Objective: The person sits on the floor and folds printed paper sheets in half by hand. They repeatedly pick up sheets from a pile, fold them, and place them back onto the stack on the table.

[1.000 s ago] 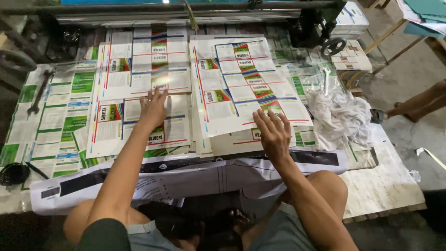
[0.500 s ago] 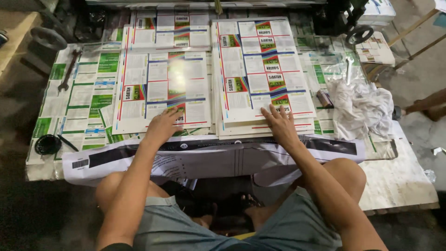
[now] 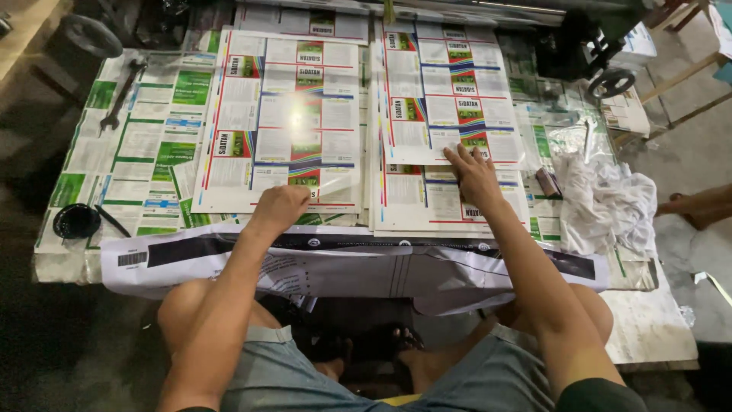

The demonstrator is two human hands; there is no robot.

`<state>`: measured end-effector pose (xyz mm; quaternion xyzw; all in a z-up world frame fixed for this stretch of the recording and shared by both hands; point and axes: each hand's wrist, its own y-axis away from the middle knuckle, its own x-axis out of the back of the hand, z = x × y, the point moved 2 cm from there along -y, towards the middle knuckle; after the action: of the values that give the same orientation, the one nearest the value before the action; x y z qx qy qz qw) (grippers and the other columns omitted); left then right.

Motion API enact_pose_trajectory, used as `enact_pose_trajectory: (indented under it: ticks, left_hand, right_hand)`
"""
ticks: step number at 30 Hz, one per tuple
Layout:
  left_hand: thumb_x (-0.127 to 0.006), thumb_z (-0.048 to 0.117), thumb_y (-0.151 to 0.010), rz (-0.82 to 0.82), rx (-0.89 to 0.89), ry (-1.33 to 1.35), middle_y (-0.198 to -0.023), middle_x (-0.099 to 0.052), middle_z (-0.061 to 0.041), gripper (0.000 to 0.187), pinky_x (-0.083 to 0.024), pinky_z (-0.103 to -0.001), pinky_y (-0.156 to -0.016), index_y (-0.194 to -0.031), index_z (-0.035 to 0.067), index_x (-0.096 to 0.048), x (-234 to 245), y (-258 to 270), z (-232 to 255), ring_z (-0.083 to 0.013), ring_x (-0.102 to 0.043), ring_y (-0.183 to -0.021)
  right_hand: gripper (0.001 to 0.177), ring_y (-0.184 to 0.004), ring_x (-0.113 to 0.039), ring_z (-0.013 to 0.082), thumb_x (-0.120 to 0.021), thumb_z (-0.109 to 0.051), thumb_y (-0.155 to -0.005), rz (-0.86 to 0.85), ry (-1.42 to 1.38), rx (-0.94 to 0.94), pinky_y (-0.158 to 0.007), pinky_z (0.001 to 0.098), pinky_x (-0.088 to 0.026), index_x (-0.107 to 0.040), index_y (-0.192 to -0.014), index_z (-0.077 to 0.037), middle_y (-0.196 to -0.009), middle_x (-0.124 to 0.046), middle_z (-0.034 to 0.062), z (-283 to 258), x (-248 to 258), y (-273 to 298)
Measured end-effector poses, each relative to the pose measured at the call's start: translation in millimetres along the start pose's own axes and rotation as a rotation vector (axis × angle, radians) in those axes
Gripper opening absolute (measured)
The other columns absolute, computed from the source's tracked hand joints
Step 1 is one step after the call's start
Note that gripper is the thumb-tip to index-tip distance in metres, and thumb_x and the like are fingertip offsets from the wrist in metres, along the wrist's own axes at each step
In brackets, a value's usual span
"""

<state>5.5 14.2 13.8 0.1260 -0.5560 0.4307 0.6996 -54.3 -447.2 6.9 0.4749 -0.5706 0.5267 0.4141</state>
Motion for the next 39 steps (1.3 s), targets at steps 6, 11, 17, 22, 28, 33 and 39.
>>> enact_pose_trajectory:
  ticks: [6,11,17,22,28,33,39]
  left_hand:
    - [-0.068,0.022,-0.092,0.018,0.015,-0.085,-0.089,-0.072,-0.015,0.015,-0.057,-0.047,-0.077,-0.094,0.007,-0.065,-2.4,1.0,13.1,-0.035,-0.071,-0.085]
    - [-0.063,0.013,-0.093,0.225,-0.157,-0.234,-0.125,-0.07,-0.011,0.027,-0.052,-0.048,-0.095,-0.118,0.004,-0.065,16.5,0.6,29.1,-0.0288,-0.067,-0.114]
    - [-0.057,0.018,-0.1,0.227,-0.057,-0.271,-0.151,-0.057,-0.009,0.045,-0.039,-0.057,-0.115,-0.144,0.011,-0.055,9.2,4.0,31.0,-0.0298,-0.052,-0.141]
    - [-0.053,0.024,-0.1,-0.048,-0.051,-0.304,-0.161,-0.042,-0.011,0.055,-0.031,-0.068,-0.112,-0.153,0.01,-0.044,-47.1,16.0,7.6,-0.0368,-0.039,-0.147]
    - [-0.048,0.026,-0.103,-0.084,-0.009,-0.208,-0.164,-0.039,-0.007,0.053,-0.027,-0.069,-0.115,-0.154,0.016,-0.042,-48.3,16.7,7.4,-0.036,-0.033,-0.151]
    - [-0.05,0.027,-0.103,-0.132,0.059,-0.157,-0.165,-0.036,-0.006,0.053,-0.025,-0.07,-0.116,-0.155,0.017,-0.04,-42.9,14.8,9.4,-0.0344,-0.031,-0.152]
    - [-0.051,0.019,-0.099,-0.114,0.046,-0.113,-0.165,-0.036,-0.009,0.055,-0.022,-0.069,-0.118,-0.154,0.016,-0.042,-46.4,-5.2,-3.1,-0.0361,-0.029,-0.153]
  right_hand:
    - [0.051,-0.146,-0.038,0.0473,-0.048,-0.028,-0.105,0.017,-0.019,0.008,-0.115,0.0661,-0.031,-0.045,-0.156,-0.032,-0.162,-0.042,0.014,16.3,-8.6,-35.3]
    - [0.059,-0.147,-0.035,0.0456,-0.051,-0.041,-0.103,-0.046,0.014,0.023,-0.113,0.0671,-0.03,-0.038,-0.159,-0.028,-0.162,-0.038,0.016,6.2,-3.7,-26.9]
    - [0.081,-0.148,-0.033,0.0371,-0.065,-0.059,-0.086,-0.221,0.076,0.153,-0.114,0.0649,-0.029,-0.037,-0.155,-0.027,-0.16,-0.038,0.011,-43.2,58.4,76.5]
    - [0.07,-0.146,-0.039,0.0308,-0.066,-0.049,-0.089,-0.158,0.127,0.201,-0.112,0.0606,-0.034,-0.042,-0.152,-0.029,-0.157,-0.044,0.0086,-31.6,43.0,120.0]
    - [0.05,-0.129,-0.058,0.0305,-0.067,-0.031,-0.092,0.049,0.089,0.306,-0.099,0.0482,-0.047,-0.056,-0.14,-0.021,-0.144,-0.06,0.01,-23.3,41.2,125.0]
    - [0.018,-0.106,-0.07,0.0229,-0.064,-0.01,-0.09,0.169,0.044,0.33,-0.097,0.0409,-0.048,-0.064,-0.108,-0.012,-0.103,-0.072,0.0029,-32.9,68.7,125.6]
    - [0.007,-0.093,-0.069,0.0238,-0.065,-0.008,-0.088,0.437,0.05,0.287,-0.095,0.0417,-0.048,-0.063,-0.095,-0.011,-0.091,-0.071,0.0039,-58.4,99.2,128.4]
